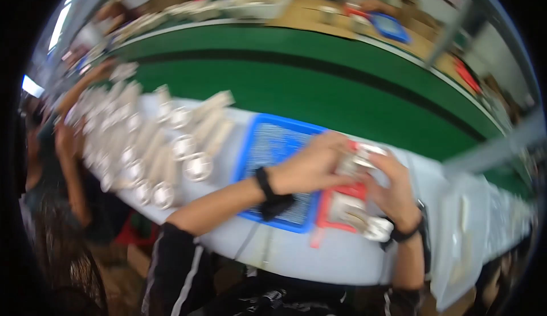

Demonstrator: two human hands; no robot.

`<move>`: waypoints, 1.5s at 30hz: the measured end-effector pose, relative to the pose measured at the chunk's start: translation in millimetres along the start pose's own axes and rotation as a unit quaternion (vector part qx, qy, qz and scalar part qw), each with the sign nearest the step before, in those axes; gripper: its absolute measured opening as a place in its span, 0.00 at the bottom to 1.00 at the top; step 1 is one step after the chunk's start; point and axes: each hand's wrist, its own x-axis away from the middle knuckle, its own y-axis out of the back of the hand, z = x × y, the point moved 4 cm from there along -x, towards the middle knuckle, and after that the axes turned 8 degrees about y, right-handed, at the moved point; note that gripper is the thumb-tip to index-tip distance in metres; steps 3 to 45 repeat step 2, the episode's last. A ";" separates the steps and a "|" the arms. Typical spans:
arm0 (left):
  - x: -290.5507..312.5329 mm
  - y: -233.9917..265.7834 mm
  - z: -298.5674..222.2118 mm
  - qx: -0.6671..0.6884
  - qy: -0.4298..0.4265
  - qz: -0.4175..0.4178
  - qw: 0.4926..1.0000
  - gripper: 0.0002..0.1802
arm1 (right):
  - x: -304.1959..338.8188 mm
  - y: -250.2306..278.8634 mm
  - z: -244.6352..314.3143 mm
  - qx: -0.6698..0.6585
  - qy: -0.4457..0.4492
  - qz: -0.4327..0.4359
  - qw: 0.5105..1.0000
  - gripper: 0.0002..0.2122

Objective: The person picks up a plastic housing and a motor, inserts the motor into the housing, and fits a second housing piece on top. They then use a power screwdriver to drive screws into the assembly and place the completed unit into a red tray.

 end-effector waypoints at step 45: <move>18.2 20.9 12.6 -0.047 0.037 -0.022 0.998 0.21 | 22.6 -0.4 -16.0 -0.010 -0.019 -0.031 0.999 0.29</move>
